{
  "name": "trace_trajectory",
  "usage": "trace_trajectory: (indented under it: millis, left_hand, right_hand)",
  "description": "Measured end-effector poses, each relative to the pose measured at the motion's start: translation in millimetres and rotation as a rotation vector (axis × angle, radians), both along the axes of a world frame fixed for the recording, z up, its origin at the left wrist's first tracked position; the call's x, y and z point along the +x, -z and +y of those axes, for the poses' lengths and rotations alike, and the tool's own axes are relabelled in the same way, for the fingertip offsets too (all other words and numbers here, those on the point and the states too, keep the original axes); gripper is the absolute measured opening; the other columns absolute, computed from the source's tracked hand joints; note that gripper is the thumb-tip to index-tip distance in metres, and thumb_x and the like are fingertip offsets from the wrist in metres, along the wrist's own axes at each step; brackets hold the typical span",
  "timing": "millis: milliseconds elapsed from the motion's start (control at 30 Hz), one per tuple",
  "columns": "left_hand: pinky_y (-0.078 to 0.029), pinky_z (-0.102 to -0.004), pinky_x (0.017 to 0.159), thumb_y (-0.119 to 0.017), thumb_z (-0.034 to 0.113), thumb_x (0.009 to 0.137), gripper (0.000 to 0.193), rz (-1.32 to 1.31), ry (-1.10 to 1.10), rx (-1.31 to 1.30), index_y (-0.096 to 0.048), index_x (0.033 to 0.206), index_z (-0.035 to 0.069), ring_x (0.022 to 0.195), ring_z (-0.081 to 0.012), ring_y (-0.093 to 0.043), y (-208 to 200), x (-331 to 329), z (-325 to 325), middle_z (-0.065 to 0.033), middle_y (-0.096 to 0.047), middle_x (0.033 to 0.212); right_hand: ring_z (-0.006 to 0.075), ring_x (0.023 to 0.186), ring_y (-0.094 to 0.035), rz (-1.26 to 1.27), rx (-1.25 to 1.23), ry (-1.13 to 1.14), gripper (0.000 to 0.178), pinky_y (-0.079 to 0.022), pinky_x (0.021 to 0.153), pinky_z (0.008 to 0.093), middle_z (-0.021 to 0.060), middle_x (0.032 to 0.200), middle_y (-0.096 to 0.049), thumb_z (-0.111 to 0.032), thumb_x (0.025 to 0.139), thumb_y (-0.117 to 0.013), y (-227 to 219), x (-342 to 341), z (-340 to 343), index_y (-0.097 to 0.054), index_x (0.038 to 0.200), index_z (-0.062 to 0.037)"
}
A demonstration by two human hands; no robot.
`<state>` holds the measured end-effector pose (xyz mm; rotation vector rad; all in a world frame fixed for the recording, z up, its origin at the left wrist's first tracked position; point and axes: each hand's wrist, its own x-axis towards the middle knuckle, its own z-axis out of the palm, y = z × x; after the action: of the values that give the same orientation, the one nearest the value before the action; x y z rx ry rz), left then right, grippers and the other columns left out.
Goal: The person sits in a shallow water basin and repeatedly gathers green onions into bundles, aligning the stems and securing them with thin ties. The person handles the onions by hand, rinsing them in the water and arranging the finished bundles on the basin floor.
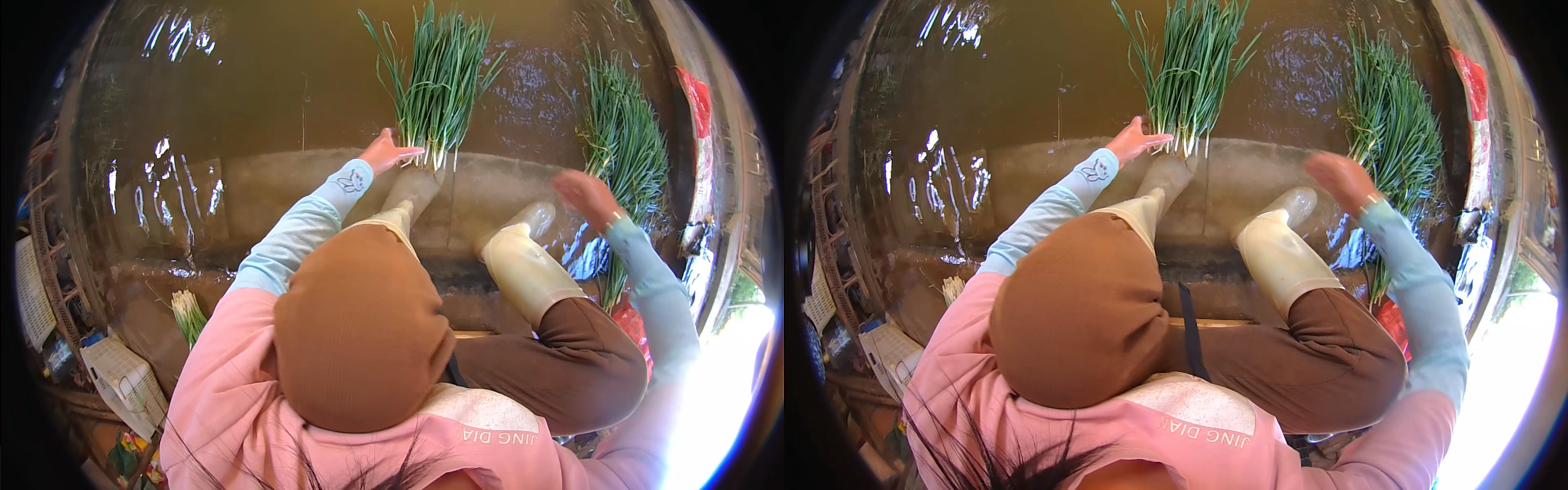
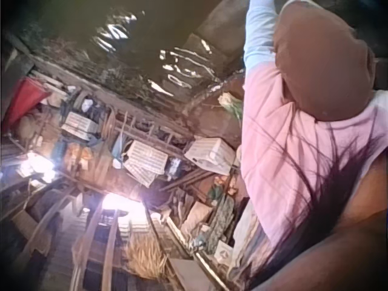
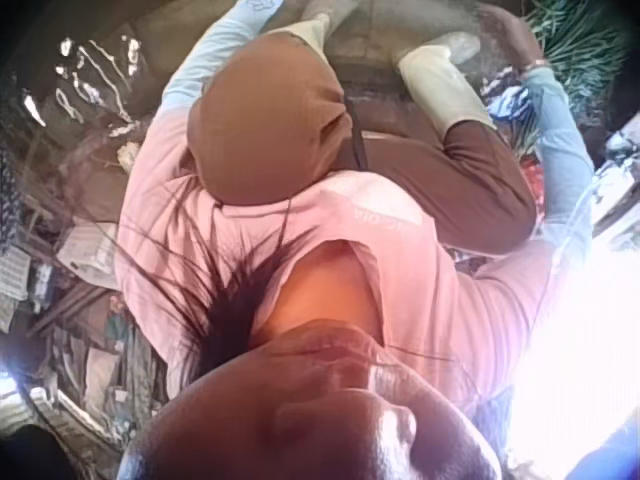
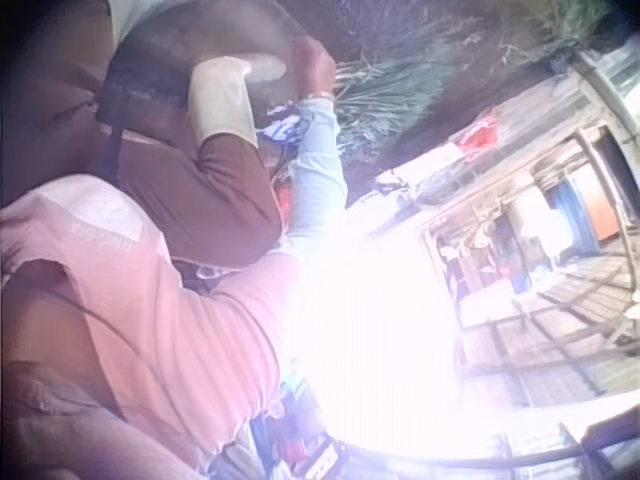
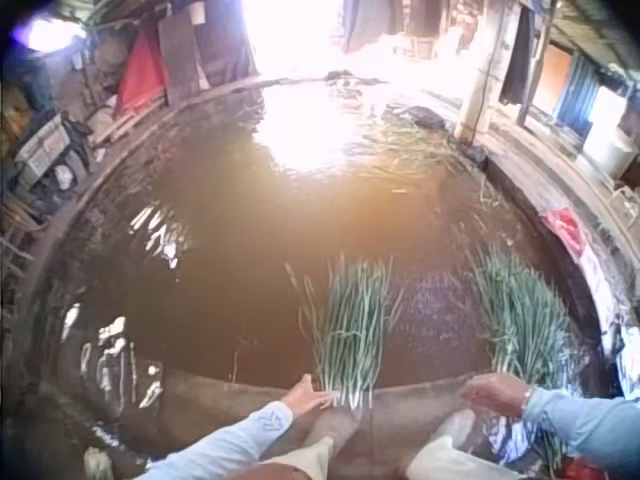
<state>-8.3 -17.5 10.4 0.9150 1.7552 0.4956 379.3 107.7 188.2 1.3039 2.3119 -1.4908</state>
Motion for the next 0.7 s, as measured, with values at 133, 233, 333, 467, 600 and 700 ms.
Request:
trace_trajectory:
  millis: [133,233,333,467,600,700]
  left_hand:
    - [-0.052,-0.0328,0.081,-0.076,0.024,0.080,0.063,-0.302,-0.150,0.084,-0.041,0.123,-0.007,0.090,-0.0197,-0.062,3.5,14.8,0.3,-0.0156,-0.060,0.109]
    - [-0.056,-0.0348,0.083,-0.063,0.013,0.090,0.039,-0.596,-0.281,0.074,-0.044,0.119,-0.003,0.090,-0.0179,-0.063,-2.4,18.6,-6.0,-0.0136,-0.060,0.111]
    - [-0.056,-0.0356,0.086,-0.058,0.013,0.093,0.032,-0.959,-0.351,0.056,-0.044,0.118,-0.003,0.093,-0.0203,-0.064,-7.3,14.1,-7.4,-0.0140,-0.059,0.115]
    - [-0.053,-0.0380,0.092,-0.054,0.010,0.094,0.034,-1.180,-0.281,0.086,-0.043,0.124,-0.004,0.106,-0.0226,-0.059,-6.9,4.5,-12.0,-0.0128,-0.056,0.119]
    - [-0.050,-0.0390,0.095,-0.056,0.012,0.093,0.045,-0.935,-0.287,0.043,-0.038,0.132,-0.004,0.110,-0.0232,-0.057,-3.2,-17.3,-24.4,-0.0142,-0.054,0.122]
    - [-0.050,-0.0365,0.092,-0.056,0.014,0.094,0.049,-0.817,-0.260,-0.004,-0.037,0.135,-0.003,0.107,-0.0221,-0.060,-3.3,-21.1,-35.8,-0.0158,-0.057,0.121]
  right_hand:
    - [0.0218,0.072,-0.066,0.096,0.000,0.126,0.016,-0.052,0.063,0.0337,0.0125,0.079,-0.066,-0.019,0.088,-0.062,54.0,-127.1,-11.1,-0.063,0.097,-0.0061]
    - [0.0287,0.072,-0.066,-0.068,0.127,0.309,0.026,-0.050,0.065,0.0391,0.0139,0.075,-0.066,-0.030,0.082,-0.068,117.2,-179.7,-42.9,-0.063,0.091,-0.0064]
    - [0.0343,0.073,-0.063,-0.164,0.283,0.399,0.035,-0.049,0.067,0.0423,0.0166,0.076,-0.066,-0.038,0.077,-0.071,161.9,-189.5,-62.5,-0.062,0.085,-0.0055]
    - [0.0308,0.083,-0.063,-0.097,0.269,0.578,0.033,-0.049,0.070,0.0410,0.0117,0.087,-0.065,-0.032,0.076,-0.072,167.7,-167.9,-60.2,-0.061,0.097,-0.0084]
    - [0.0264,0.097,-0.059,-0.185,0.799,0.578,0.035,-0.050,0.076,0.0380,0.0084,0.102,-0.057,-0.022,0.080,-0.069,137.3,-153.0,-59.0,-0.057,0.111,-0.0114]
    - [0.0240,0.080,-0.063,0.130,0.615,0.402,0.024,-0.051,0.069,0.0337,0.0090,0.091,-0.064,-0.016,0.084,-0.066,131.0,-182.3,-69.5,-0.061,0.107,-0.0104]
